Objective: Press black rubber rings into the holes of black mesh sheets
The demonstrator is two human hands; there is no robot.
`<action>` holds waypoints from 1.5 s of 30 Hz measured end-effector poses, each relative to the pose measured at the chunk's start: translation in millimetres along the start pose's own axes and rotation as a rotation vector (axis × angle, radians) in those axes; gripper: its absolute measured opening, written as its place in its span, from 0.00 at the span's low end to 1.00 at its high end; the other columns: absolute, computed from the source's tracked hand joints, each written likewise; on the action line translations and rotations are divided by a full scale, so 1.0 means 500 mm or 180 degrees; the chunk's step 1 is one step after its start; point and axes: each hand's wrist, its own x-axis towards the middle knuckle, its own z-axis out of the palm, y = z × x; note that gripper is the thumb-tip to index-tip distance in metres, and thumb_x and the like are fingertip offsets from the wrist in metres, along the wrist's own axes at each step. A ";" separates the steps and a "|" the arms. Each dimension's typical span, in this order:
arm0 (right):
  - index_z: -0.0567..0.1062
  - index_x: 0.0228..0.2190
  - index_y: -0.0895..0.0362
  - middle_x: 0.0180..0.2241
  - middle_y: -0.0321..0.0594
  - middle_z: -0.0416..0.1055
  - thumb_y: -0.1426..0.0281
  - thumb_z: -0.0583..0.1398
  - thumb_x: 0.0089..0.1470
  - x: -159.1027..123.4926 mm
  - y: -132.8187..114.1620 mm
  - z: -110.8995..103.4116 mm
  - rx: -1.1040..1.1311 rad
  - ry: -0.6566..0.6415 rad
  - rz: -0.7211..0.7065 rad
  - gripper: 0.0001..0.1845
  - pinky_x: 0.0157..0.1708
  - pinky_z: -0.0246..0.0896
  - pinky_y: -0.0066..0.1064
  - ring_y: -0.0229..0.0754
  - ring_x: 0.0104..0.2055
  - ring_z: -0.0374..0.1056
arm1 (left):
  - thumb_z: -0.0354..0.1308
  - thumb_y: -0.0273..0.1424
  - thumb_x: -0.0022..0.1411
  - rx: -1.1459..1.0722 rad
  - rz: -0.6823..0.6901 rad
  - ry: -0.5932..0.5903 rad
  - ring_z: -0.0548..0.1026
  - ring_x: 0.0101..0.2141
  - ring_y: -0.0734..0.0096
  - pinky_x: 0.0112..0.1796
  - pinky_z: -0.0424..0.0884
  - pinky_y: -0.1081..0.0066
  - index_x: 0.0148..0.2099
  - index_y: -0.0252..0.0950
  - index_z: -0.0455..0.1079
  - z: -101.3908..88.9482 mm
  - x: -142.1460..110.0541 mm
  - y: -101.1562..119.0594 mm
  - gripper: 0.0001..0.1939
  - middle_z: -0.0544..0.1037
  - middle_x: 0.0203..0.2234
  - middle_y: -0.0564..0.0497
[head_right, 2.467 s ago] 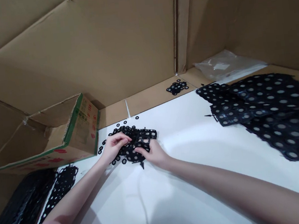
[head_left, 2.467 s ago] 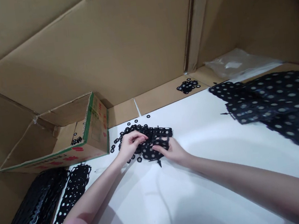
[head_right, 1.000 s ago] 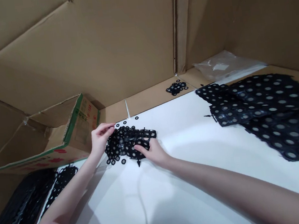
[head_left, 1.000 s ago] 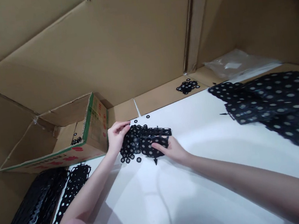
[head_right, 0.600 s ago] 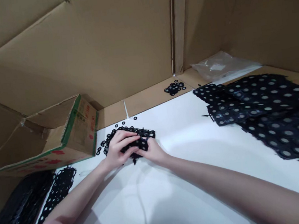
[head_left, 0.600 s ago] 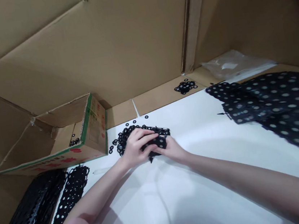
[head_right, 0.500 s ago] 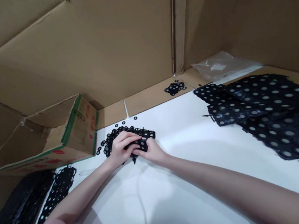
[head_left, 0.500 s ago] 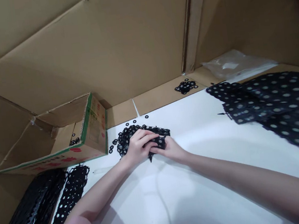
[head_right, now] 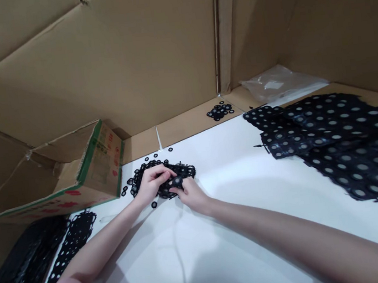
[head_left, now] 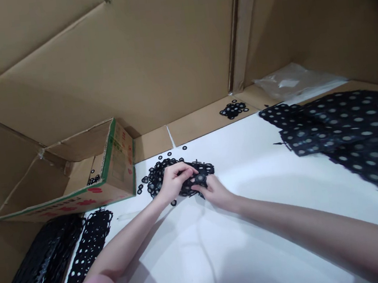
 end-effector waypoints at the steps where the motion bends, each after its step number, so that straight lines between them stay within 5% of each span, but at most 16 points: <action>1: 0.74 0.23 0.57 0.22 0.38 0.72 0.63 0.60 0.49 0.001 0.000 -0.001 -0.0016 -0.0006 -0.0005 0.10 0.31 0.64 0.36 0.45 0.28 0.67 | 0.53 0.31 0.65 -0.0026 -0.0038 0.0006 0.74 0.27 0.70 0.31 0.68 0.72 0.34 0.31 0.77 0.000 0.000 0.002 0.13 0.77 0.25 0.47; 7: 0.72 0.25 0.58 0.25 0.38 0.71 0.66 0.56 0.52 0.003 -0.006 0.000 -0.0046 -0.0022 -0.0040 0.10 0.28 0.62 0.31 0.43 0.29 0.66 | 0.63 0.32 0.56 -0.0025 0.0098 -0.0075 0.73 0.35 0.65 0.40 0.66 0.67 0.38 0.34 0.78 0.005 -0.005 0.027 0.08 0.76 0.32 0.46; 14: 0.63 0.16 0.55 0.15 0.33 0.59 0.62 0.59 0.50 -0.001 -0.007 0.001 -0.0165 -0.0077 -0.0009 0.18 0.23 0.52 0.30 0.37 0.21 0.56 | 0.58 0.30 0.58 -0.0255 -0.0305 0.0042 0.70 0.25 0.71 0.29 0.64 0.73 0.25 0.33 0.74 0.026 0.009 0.027 0.11 0.74 0.21 0.50; 19: 0.66 0.18 0.56 0.19 0.35 0.66 0.61 0.57 0.52 -0.001 -0.006 -0.002 -0.0037 -0.0164 -0.0010 0.16 0.26 0.57 0.30 0.39 0.24 0.60 | 0.54 0.33 0.60 -0.0362 -0.0664 0.0664 0.70 0.22 0.73 0.27 0.65 0.74 0.26 0.32 0.71 0.015 0.034 -0.011 0.13 0.74 0.21 0.51; 23: 0.69 0.21 0.57 0.23 0.38 0.72 0.63 0.59 0.51 -0.003 -0.007 0.000 0.0155 -0.0189 0.0072 0.12 0.34 0.65 0.35 0.43 0.29 0.67 | 0.50 0.36 0.63 -0.0180 -0.0720 0.1106 0.67 0.21 0.75 0.26 0.64 0.74 0.31 0.33 0.71 -0.032 0.044 -0.042 0.15 0.74 0.22 0.51; 29: 0.74 0.33 0.58 0.37 0.44 0.77 0.63 0.56 0.53 0.002 -0.015 -0.001 0.0445 -0.0098 0.0161 0.11 0.43 0.68 0.41 0.49 0.41 0.72 | 0.60 0.33 0.58 0.0358 -0.0415 0.0569 0.73 0.40 0.62 0.46 0.65 0.63 0.35 0.36 0.77 -0.094 0.014 -0.039 0.07 0.79 0.35 0.46; 34: 0.76 0.34 0.57 0.36 0.43 0.78 0.62 0.58 0.52 0.002 -0.017 -0.005 0.0443 -0.0095 0.0157 0.12 0.43 0.67 0.42 0.50 0.41 0.72 | 0.62 0.34 0.56 0.0425 -0.0006 0.0115 0.72 0.43 0.60 0.48 0.65 0.60 0.45 0.39 0.76 -0.066 -0.005 0.000 0.13 0.78 0.40 0.45; 36: 0.77 0.32 0.57 0.34 0.42 0.78 0.61 0.60 0.51 0.002 -0.016 -0.005 0.0421 -0.0111 0.0143 0.12 0.43 0.67 0.43 0.51 0.39 0.72 | 0.64 0.35 0.54 0.0371 0.0106 0.0075 0.74 0.38 0.63 0.43 0.68 0.64 0.40 0.39 0.77 -0.043 -0.007 0.012 0.11 0.79 0.34 0.47; 40: 0.76 0.30 0.57 0.32 0.42 0.78 0.61 0.59 0.51 0.004 -0.013 -0.003 0.0470 -0.0092 0.0158 0.12 0.43 0.67 0.44 0.51 0.39 0.72 | 0.54 0.32 0.63 0.0315 -0.0037 0.0666 0.73 0.28 0.70 0.34 0.69 0.70 0.29 0.35 0.74 -0.021 0.002 -0.001 0.12 0.76 0.25 0.49; 45: 0.76 0.31 0.59 0.32 0.44 0.78 0.60 0.59 0.50 0.004 -0.010 -0.001 0.0651 -0.0042 0.0269 0.15 0.42 0.69 0.44 0.50 0.38 0.73 | 0.43 0.32 0.68 0.0401 -0.0289 0.1373 0.70 0.23 0.74 0.29 0.66 0.73 0.36 0.32 0.71 -0.059 0.017 -0.053 0.17 0.73 0.22 0.52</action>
